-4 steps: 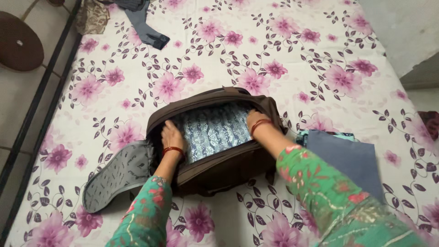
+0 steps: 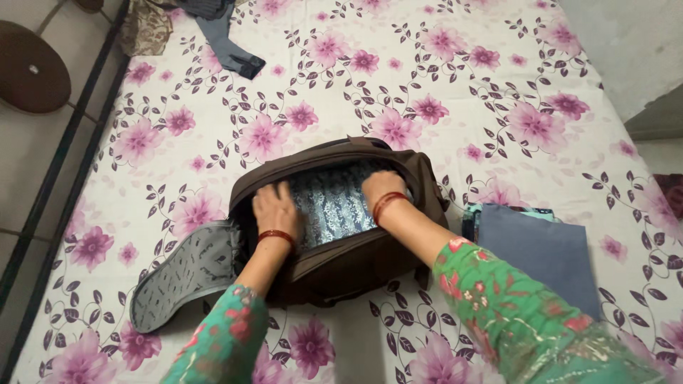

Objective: The person packs folded clothes and a towel into a travel bag on a bed, zips it closed, and pats the top of the bag.

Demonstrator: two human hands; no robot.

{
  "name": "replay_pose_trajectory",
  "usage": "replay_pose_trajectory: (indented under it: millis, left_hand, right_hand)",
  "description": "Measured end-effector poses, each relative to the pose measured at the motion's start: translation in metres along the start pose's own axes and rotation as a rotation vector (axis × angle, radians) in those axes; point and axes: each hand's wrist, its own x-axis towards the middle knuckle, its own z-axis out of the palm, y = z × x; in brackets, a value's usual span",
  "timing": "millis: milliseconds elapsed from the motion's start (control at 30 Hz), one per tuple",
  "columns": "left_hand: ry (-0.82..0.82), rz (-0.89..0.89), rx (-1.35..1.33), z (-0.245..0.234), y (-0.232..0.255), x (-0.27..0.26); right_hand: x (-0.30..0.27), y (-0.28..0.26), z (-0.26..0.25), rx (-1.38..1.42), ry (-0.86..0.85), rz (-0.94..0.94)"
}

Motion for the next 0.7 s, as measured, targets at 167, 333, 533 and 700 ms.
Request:
replay_pose_trajectory:
  millis: [167,333,533,700]
  left_hand:
    - [-0.621,0.178,0.234,-0.080,0.063,0.006]
    - [-0.779,0.082,0.239,-0.055,0.047,-0.005]
    - [-0.793,0.078,0.242,-0.054,0.052,-0.030]
    - [-0.856,0.060,0.248,-0.050,0.055,-0.027]
  right_hand:
    - [-0.028,-0.011,-0.043,0.016,-0.011,-0.331]
    - [-0.039,0.000,-0.003,0.107,-0.358,-0.012]
    - [-0.051,0.008,0.036,0.237,-0.402,0.073]
    - [-0.036,0.008,0.063,0.310,-0.535,0.093]
